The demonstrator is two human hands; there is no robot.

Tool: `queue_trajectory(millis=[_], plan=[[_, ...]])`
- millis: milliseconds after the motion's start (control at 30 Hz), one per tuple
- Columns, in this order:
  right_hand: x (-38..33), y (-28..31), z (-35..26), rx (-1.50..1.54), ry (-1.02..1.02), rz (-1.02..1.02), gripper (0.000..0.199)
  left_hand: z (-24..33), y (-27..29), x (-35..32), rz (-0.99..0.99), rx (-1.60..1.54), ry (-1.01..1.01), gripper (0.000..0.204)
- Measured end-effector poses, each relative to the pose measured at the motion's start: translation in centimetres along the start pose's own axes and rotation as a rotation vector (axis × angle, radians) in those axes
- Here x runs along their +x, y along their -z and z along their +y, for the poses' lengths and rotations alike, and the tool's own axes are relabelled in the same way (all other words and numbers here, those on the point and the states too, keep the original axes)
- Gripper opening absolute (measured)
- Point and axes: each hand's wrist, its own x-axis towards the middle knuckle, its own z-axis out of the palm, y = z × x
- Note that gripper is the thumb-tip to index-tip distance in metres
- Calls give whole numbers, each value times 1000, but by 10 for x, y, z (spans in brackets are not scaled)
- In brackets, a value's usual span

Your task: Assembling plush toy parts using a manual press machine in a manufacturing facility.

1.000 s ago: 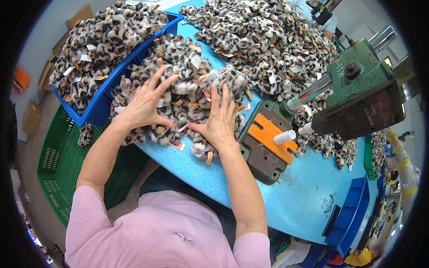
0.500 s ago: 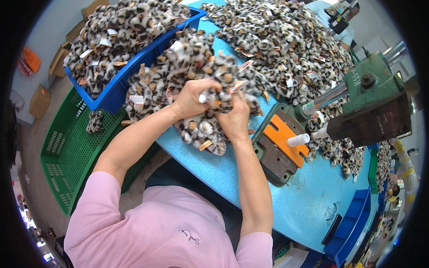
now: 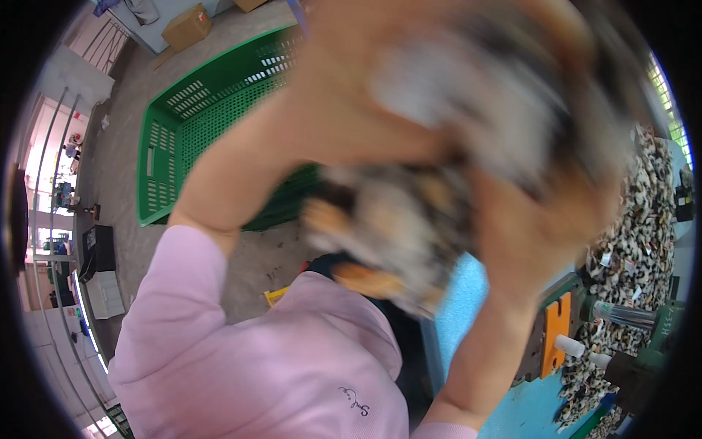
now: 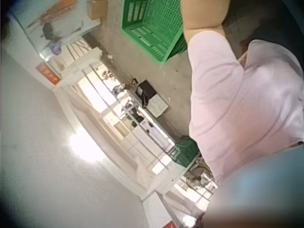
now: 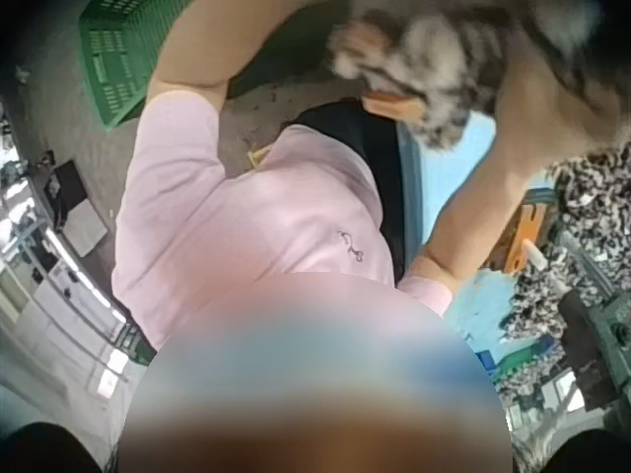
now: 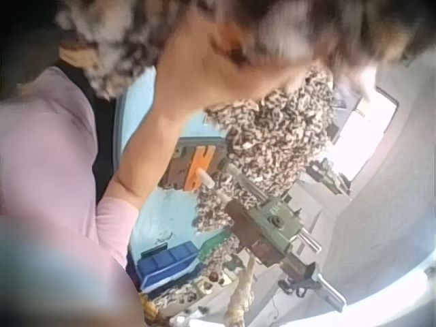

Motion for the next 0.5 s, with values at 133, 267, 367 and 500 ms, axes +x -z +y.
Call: queue_trajectory(millis=[133,267,367,500], plan=[[26,-148,-37,445,150,83,43,-43,104,-71,102,228,137,36],[-18,-275,-39,471,-126,-300,53,-114,150,-177,107,430,481,36],[-73,-300,-9,445,-363,-559,67,-154,127,-253,-141,464,687,40],[-75,-234,-13,373,-172,-656,39,-138,120,-242,-736,751,919,52]])
